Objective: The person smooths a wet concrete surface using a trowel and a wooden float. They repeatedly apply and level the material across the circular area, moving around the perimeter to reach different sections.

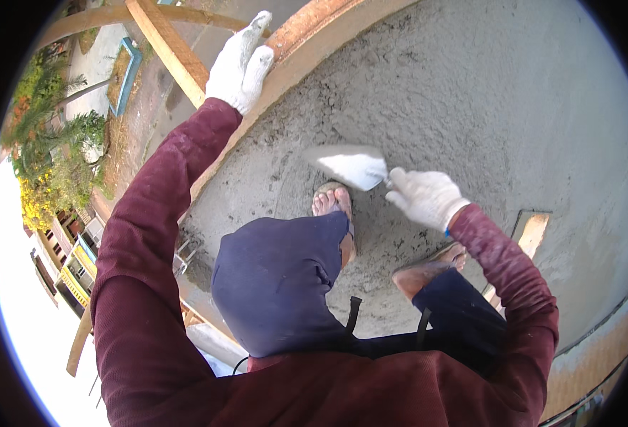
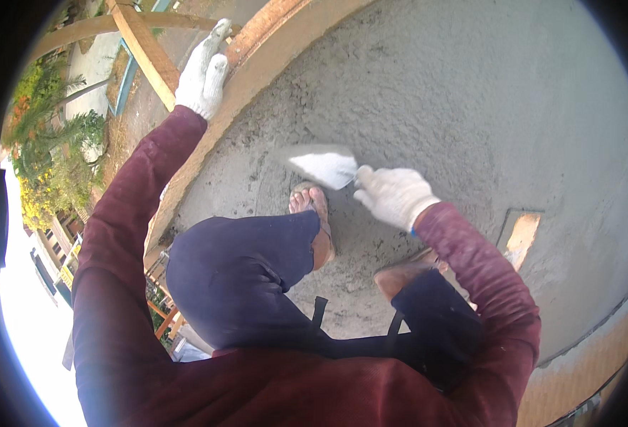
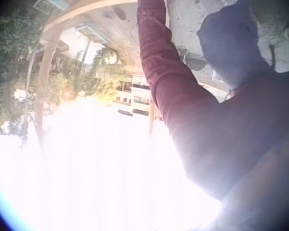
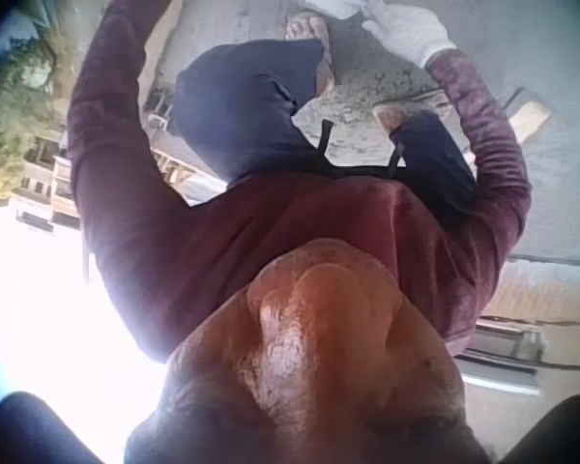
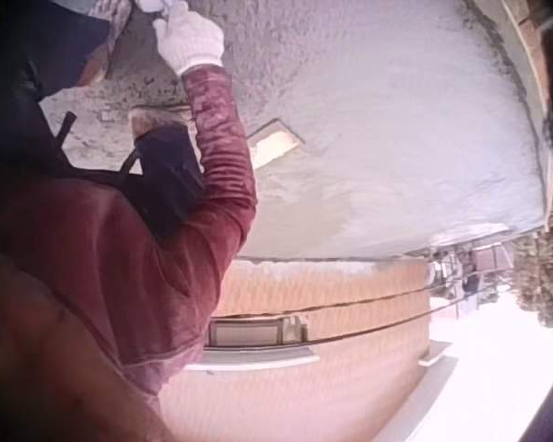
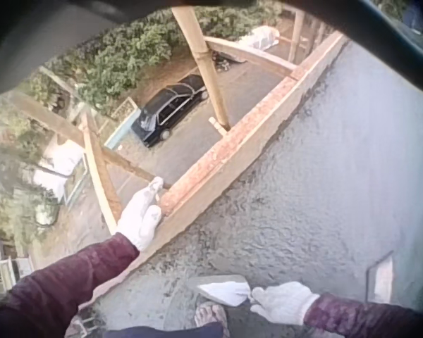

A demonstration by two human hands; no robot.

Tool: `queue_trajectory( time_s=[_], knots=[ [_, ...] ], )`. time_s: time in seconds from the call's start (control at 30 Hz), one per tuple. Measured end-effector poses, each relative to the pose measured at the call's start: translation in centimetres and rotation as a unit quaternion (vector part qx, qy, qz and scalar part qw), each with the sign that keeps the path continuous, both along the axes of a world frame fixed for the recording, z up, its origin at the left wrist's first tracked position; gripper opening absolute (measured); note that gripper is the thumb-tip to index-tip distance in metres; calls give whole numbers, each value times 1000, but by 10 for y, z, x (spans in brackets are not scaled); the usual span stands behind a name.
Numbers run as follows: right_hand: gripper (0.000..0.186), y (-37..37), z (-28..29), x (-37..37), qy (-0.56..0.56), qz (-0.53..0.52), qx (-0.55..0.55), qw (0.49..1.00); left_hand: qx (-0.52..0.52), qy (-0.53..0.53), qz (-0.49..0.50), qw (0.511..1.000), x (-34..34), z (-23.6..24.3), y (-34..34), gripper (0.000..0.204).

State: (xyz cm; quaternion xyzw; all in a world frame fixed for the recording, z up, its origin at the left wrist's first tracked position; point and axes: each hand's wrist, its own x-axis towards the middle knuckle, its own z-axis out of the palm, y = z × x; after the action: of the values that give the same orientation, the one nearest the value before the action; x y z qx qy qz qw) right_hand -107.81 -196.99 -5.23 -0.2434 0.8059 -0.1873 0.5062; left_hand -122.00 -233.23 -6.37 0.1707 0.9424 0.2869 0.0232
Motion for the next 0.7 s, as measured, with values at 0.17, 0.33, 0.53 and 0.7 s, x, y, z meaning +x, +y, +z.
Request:
queue_trajectory(
  time_s=[0.17, 0.33, 0.53, 0.7],
  knots=[
    [32, 3, -8, -27, 92, -82, 5, 992, -50, 27, 27, 998, 5, 6, 5, 62],
    [34, 65, -10, -59, 133, -92, 1, 987, -80, 11, 45, 996, 5, 11, 10, 64],
    [40, 63, -25, -64, 78, -145, 54, 985, -80, -23, 67, 994, 6, 8, 12, 61],
    [40, 63, -24, -75, 84, -172, 59, 980, -85, -40, 66, 993, 5, 10, 8, 57]
  ],
)
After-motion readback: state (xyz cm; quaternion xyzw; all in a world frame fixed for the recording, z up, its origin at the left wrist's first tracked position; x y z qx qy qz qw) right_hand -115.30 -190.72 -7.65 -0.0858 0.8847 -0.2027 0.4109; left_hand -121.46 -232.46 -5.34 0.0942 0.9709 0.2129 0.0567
